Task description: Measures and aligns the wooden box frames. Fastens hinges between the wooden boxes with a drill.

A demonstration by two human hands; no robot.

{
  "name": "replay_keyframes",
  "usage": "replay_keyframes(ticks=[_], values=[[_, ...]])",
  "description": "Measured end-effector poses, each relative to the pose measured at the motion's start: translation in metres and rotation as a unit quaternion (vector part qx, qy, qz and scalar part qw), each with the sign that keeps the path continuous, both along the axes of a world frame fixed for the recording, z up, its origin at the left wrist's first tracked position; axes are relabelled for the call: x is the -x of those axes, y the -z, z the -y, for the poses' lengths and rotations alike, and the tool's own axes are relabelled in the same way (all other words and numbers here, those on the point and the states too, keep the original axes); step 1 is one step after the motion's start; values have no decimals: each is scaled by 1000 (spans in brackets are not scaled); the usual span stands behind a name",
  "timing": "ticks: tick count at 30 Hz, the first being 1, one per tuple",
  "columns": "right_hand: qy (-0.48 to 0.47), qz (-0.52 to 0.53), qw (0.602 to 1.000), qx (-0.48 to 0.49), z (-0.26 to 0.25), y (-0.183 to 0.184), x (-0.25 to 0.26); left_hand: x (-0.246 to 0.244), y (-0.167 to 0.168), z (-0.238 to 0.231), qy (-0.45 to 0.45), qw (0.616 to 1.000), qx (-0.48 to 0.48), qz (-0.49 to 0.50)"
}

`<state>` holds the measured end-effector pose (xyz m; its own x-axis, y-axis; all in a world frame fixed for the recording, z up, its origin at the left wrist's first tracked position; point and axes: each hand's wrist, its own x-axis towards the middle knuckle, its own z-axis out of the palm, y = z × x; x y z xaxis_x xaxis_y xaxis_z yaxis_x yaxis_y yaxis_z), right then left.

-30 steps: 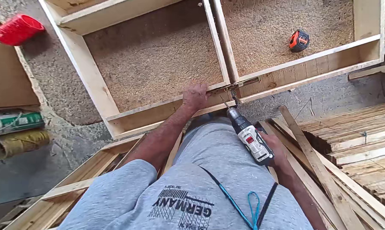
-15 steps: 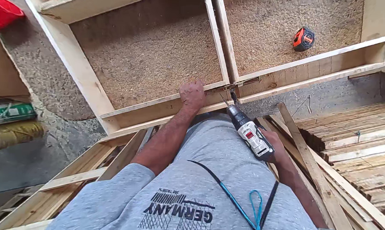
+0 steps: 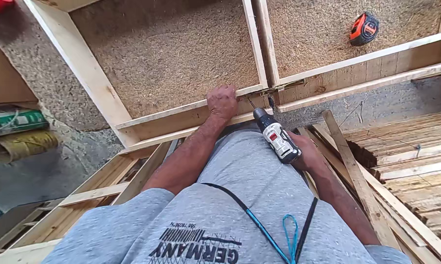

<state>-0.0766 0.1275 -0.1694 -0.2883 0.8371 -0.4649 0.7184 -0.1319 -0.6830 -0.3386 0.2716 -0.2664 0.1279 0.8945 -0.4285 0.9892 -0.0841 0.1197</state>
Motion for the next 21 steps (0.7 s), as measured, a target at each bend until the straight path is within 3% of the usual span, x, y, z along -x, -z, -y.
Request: replay_keyframes(ticks=[14,21], values=[[29,22,999,22,11,-4,16,0,-12,-2,10,1000,26,15],[42,37,998,30,25,-5,10,-23,-13,-16,108,992,57,42]])
